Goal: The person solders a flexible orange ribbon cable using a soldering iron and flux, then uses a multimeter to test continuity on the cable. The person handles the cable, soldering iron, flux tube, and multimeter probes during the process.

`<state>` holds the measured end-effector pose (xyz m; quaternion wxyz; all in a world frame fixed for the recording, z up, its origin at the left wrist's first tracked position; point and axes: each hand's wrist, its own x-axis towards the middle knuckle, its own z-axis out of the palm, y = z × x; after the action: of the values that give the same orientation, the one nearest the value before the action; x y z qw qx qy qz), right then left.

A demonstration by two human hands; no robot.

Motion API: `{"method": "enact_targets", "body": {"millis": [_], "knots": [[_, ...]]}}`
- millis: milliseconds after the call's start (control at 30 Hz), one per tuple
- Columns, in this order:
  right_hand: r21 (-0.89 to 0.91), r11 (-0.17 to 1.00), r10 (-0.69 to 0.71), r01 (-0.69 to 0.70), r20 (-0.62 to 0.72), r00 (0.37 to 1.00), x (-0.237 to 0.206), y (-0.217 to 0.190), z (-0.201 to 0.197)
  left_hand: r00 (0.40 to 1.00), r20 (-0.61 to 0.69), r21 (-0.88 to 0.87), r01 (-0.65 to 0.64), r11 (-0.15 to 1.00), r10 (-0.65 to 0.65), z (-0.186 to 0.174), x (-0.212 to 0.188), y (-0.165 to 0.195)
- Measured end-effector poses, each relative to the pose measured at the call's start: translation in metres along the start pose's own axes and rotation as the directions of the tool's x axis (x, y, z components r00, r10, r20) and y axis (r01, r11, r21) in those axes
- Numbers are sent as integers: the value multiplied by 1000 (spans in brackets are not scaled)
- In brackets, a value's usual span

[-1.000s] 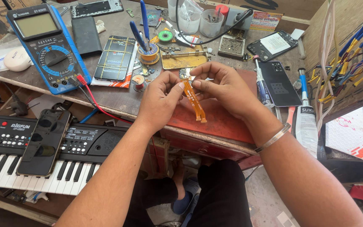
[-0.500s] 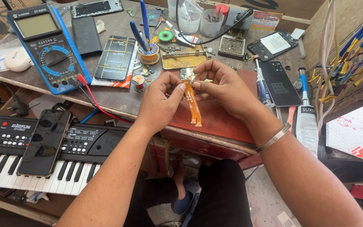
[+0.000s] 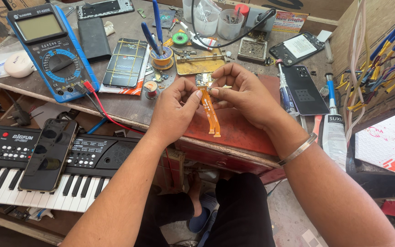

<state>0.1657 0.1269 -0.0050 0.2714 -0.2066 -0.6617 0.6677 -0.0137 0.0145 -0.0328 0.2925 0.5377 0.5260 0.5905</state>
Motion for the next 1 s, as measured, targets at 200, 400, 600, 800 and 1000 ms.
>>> {"method": "enact_targets", "body": {"millis": [200, 400, 600, 800, 1000], "knots": [[-1, 1000, 10, -10, 3, 1000, 1, 0, 0, 1000, -2, 11, -6, 1000, 6, 0, 0, 0], [27, 1000, 14, -14, 12, 1000, 1, 0, 0, 1000, -9, 32, -14, 999, 15, 0, 0, -1], [45, 999, -1, -1, 32, 999, 0, 0, 0, 1000, 0, 16, -21, 1000, 21, 1, -1, 0], [24, 1000, 1, -2, 32, 1000, 0, 0, 0, 1000, 9, -16, -11, 1000, 11, 1, 0, 1], [36, 999, -6, 5, 37, 999, 0, -1, -1, 1000, 17, -27, 2, 1000, -2, 1, 0, 2]]}}
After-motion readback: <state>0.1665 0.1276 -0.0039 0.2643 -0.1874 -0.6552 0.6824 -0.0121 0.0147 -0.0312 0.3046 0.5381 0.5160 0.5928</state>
